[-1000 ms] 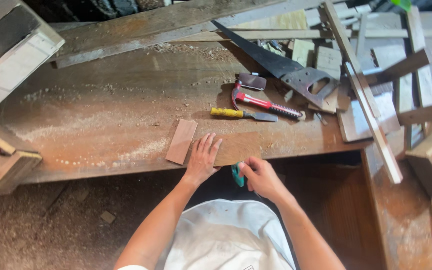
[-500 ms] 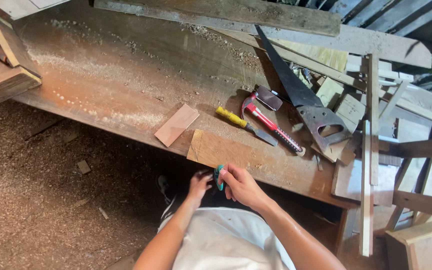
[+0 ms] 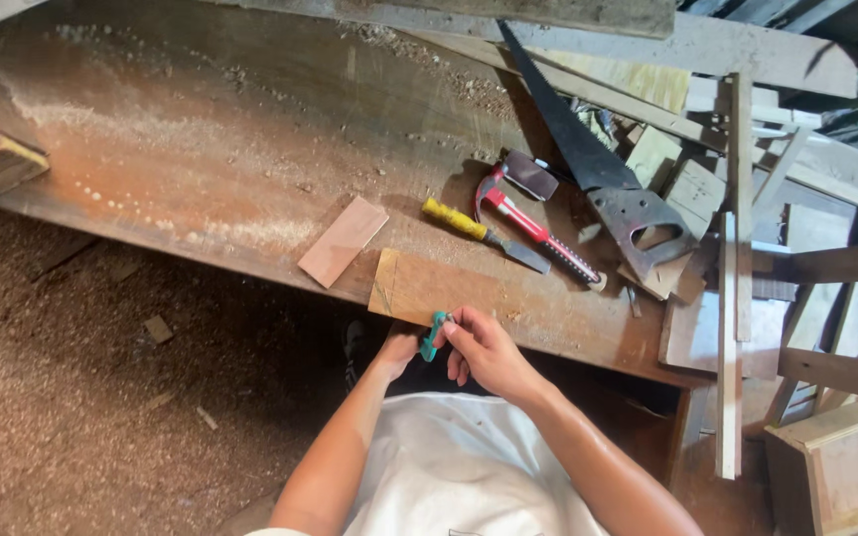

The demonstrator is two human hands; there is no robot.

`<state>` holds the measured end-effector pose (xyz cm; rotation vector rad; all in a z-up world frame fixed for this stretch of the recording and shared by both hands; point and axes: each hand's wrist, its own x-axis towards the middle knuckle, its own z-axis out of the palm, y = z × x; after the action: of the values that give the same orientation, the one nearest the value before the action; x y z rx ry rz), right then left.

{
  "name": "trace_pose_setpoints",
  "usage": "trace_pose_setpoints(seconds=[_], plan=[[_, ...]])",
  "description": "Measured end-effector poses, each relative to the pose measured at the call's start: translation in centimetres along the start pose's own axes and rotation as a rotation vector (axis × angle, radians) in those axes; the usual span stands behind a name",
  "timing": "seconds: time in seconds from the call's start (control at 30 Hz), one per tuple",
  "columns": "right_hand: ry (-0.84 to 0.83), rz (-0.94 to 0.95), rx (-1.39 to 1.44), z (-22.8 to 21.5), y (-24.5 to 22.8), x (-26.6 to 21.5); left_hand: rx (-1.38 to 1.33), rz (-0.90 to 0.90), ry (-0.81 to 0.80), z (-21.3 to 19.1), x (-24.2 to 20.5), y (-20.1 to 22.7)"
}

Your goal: The person uses a hand saw to cut a small wooden block, then uses a hammer and chisel to shape it. They also use a clamp to secure the wood while working.

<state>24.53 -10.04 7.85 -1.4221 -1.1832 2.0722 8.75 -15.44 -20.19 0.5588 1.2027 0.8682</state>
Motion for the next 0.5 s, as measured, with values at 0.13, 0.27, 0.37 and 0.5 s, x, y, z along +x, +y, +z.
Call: trace_pose_setpoints(seconds=[0.13,0.27,0.37,0.5], plan=[[0.043,0.045,0.01,0.1,-1.4,0.3,-0.045,-0.01,-0.027,-0.5,1.6,1.5],[0.109,-0.013,0.027,0.7,-1.0,-0.4,-0.125,-0.025,-0.099,-1.1,1.3,1.2],[0.137,-0.06,-0.043,0.7,-0.8,-0.8,-0.201,-0.151,-0.136,-1.3,1.1,1.2],[0.197,-0.119,-0.067,0.5,-1.0,-0.7,-0.217,-0.22,-0.13,-1.7,1.1,1.8]])
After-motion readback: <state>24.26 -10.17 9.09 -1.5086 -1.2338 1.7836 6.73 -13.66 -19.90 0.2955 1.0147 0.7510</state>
